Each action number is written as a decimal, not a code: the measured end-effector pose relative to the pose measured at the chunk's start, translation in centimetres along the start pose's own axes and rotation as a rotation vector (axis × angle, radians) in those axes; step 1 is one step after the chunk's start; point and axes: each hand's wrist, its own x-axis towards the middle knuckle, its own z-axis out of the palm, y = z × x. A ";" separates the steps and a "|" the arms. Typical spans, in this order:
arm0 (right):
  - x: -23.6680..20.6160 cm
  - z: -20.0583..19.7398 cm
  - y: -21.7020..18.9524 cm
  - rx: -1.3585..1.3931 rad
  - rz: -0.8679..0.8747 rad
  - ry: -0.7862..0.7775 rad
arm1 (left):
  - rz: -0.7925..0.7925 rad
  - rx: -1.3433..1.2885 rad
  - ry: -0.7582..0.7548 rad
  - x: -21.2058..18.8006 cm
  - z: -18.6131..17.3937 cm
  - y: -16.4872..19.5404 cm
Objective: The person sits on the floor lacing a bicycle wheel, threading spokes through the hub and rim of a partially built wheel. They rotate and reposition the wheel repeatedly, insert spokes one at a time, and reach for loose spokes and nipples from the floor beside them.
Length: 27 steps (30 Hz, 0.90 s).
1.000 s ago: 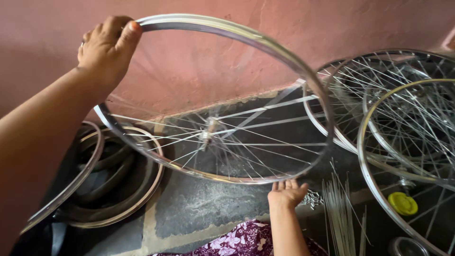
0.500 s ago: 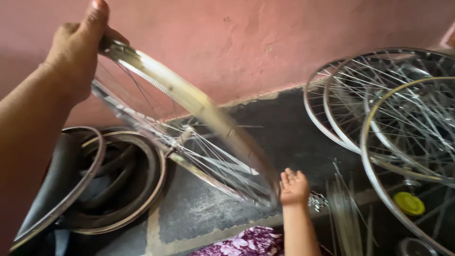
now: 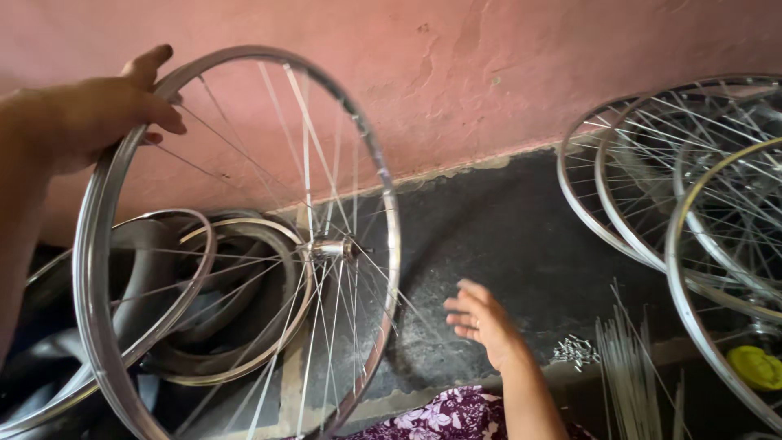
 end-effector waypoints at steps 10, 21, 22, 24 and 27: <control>-3.6 4.2 0.7 -0.334 -0.155 -0.535 | 0.248 -0.095 -0.023 -2.3 0.6 3.7; -7.1 5.1 -1.0 -0.145 -0.182 -0.634 | 0.200 0.007 0.049 0.0 3.0 7.1; -7.1 5.4 -1.1 -0.169 -0.168 -0.615 | 0.185 0.012 0.060 0.1 3.1 7.2; -6.8 6.1 -1.1 -0.205 -0.114 -0.541 | 0.181 0.039 0.083 0.4 3.2 7.1; -6.4 7.5 -0.4 -0.215 -0.081 -0.415 | 0.419 -0.077 0.207 1.1 3.5 6.7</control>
